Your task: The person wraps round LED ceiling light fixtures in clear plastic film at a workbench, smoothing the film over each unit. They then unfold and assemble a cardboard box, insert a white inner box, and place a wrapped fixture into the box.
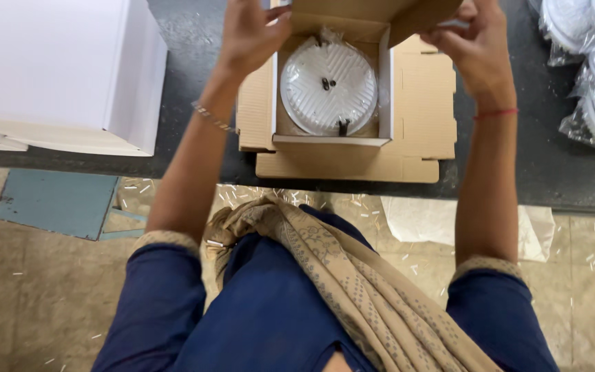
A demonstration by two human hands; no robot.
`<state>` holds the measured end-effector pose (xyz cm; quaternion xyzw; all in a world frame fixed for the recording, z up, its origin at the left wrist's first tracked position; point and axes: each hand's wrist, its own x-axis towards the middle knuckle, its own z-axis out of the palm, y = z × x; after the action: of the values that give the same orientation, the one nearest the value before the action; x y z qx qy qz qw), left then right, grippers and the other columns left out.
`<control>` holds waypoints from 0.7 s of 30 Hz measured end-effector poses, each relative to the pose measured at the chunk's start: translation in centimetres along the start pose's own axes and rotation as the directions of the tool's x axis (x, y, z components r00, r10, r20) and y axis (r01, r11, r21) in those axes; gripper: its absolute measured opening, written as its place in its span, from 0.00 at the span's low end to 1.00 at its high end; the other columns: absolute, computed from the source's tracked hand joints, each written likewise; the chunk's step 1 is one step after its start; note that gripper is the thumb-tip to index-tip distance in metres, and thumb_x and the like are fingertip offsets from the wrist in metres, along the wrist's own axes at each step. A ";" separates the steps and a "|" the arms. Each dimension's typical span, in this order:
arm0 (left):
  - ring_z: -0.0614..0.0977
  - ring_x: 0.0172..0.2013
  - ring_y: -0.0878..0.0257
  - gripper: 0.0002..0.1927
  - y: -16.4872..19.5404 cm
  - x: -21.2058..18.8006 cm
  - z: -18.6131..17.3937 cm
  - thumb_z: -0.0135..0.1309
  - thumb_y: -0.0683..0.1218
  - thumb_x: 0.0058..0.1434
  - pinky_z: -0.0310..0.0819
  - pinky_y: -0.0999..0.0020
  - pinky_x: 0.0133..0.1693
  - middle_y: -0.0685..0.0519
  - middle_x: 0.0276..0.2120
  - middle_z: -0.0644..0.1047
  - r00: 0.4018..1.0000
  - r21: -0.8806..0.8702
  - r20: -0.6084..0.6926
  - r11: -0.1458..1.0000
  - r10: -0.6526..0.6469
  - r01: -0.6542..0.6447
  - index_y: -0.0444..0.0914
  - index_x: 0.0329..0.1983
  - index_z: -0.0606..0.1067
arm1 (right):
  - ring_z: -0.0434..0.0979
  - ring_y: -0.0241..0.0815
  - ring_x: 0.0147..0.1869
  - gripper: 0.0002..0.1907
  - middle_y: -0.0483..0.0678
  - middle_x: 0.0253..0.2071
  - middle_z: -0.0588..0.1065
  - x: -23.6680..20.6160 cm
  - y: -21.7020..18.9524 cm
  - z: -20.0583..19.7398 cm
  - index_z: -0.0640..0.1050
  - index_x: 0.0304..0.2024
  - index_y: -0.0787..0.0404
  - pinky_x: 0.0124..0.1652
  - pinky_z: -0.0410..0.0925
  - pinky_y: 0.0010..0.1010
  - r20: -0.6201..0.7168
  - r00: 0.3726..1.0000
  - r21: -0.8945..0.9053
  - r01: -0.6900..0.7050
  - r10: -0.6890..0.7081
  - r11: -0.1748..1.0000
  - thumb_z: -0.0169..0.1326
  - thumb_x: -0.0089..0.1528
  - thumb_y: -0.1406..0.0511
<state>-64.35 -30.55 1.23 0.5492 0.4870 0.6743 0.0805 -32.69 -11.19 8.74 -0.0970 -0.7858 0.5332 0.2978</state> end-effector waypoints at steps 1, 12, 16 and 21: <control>0.83 0.52 0.63 0.15 0.3 -1.2 -1.0 0.52 0.34 0.67 0.85 0.69 0.51 0.48 0.53 0.75 0.991 0.025 0.075 0.994 -0.110 0.108 0.30 0.56 0.72 | 0.80 0.39 0.58 0.18 0.46 0.54 0.76 -1.3 -0.2 0.2 0.72 0.59 0.64 0.57 0.77 0.28 0.015 0.998 0.002 -0.060 0.060 0.998 0.54 0.67 0.76; 0.79 0.58 0.43 0.25 8.0 -8.9 -4.5 0.66 0.60 0.59 0.75 0.53 0.55 0.41 0.66 0.71 0.859 0.585 0.461 0.804 -0.223 -0.106 0.47 0.55 0.79 | 0.67 0.54 0.74 0.33 0.52 0.75 0.65 -9.8 2.8 2.1 0.74 0.68 0.51 0.66 0.63 0.43 0.263 0.930 -0.555 -0.073 0.258 0.828 0.64 0.62 0.55; 0.80 0.54 0.45 0.43 10.4 -11.4 -2.7 0.71 0.60 0.47 0.75 0.54 0.53 0.40 0.59 0.76 0.827 0.663 0.393 0.747 -0.402 0.048 0.41 0.65 0.73 | 0.68 0.60 0.68 0.51 0.53 0.73 0.62 -11.0 2.6 4.6 0.66 0.73 0.50 0.59 0.64 0.48 0.226 0.911 -0.744 -0.067 0.345 0.665 0.70 0.50 0.48; 0.84 0.49 0.52 0.41 9.6 -13.4 -0.6 0.72 0.46 0.50 0.80 0.61 0.52 0.43 0.55 0.79 0.874 0.584 0.227 0.778 -0.430 0.232 0.38 0.68 0.71 | 0.80 0.49 0.60 0.44 0.48 0.73 0.67 -12.6 3.1 7.1 0.67 0.72 0.44 0.54 0.76 0.38 -0.024 0.952 -0.692 -0.235 0.304 0.682 0.70 0.54 0.56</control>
<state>-55.62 -44.44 -0.46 0.5635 0.7245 0.3762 0.1267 -27.07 -21.38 -0.42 -0.2901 -0.9169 0.2457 0.1217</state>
